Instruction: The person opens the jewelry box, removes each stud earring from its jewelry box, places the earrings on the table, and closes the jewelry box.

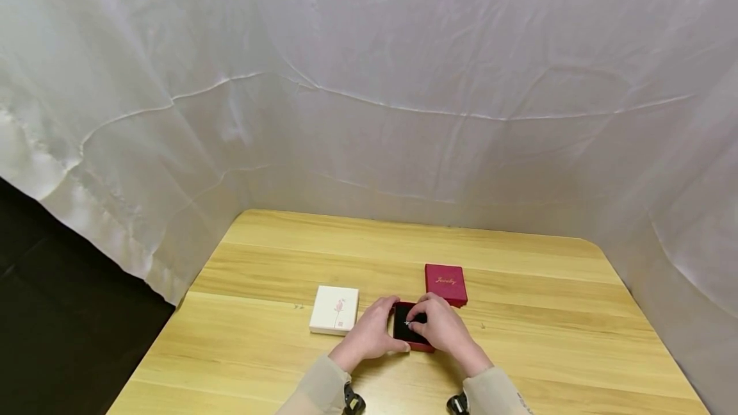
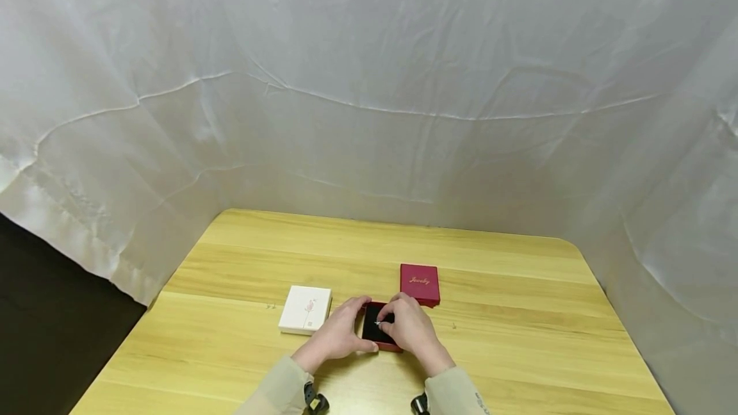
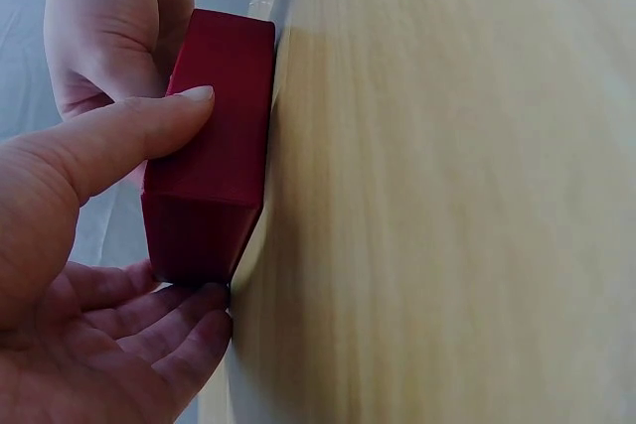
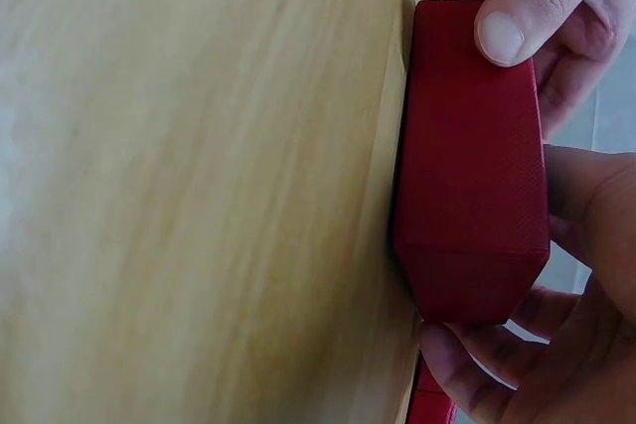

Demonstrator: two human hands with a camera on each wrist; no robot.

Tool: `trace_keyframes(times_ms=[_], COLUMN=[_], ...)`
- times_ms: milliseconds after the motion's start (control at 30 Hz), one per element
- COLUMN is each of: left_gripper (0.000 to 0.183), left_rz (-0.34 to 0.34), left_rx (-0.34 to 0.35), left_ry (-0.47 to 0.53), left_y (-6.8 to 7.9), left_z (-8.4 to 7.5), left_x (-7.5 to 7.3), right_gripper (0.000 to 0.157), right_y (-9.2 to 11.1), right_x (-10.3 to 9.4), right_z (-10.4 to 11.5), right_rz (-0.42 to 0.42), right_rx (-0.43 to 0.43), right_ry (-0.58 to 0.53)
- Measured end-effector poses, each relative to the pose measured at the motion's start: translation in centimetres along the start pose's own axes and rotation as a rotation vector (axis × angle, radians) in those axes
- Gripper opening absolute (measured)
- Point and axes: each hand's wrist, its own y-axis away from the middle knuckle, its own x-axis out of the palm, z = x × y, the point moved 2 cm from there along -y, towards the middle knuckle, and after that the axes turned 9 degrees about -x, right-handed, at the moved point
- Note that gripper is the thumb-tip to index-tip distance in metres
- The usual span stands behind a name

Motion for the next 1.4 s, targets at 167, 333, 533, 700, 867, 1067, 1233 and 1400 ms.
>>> trace_keyframes(times_ms=[167,333,533,700,867,1067,1233,1400], left_gripper=[0.091,0.091,0.091,0.09,0.09,0.091,0.091,0.091], left_rz=[0.003,0.005,0.012,0.014,0.01,0.007,0.002,0.001], left_rx=[-0.001,-0.005,-0.005,-0.007,-0.002,-0.003,-0.002,-0.005], left_ry=[-0.002,-0.004,0.005,0.007,0.008,0.0,-0.005,0.0], left_y=[-0.07,-0.04,-0.08,-0.06,-0.07,0.01,0.03,0.02], left_z=[0.03,0.08,0.13,0.12,0.03,0.03,0.03,-0.06], left_x=[0.06,0.07,0.13,0.1,0.11,0.11,0.06,0.03], right_gripper=[0.01,0.01,0.011,0.014,0.015,0.015,0.014,0.014], right_y=[-0.1,-0.19,-0.27,-0.23,-0.18,-0.04,0.1,0.4], right_x=[0.03,0.06,0.11,0.09,0.06,0.02,-0.31,-0.79], right_z=[-0.02,0.04,0.02,0.14,0.24,0.14,0.01,-0.32], right_rz=[-0.007,-0.005,0.003,0.007,0.005,0.014,0.036,0.039], right_rx=[-0.012,-0.02,-0.023,-0.024,-0.019,-0.023,-0.047,-0.054], right_ry=[-0.003,-0.004,0.001,-0.003,-0.009,-0.018,-0.072,-0.13])
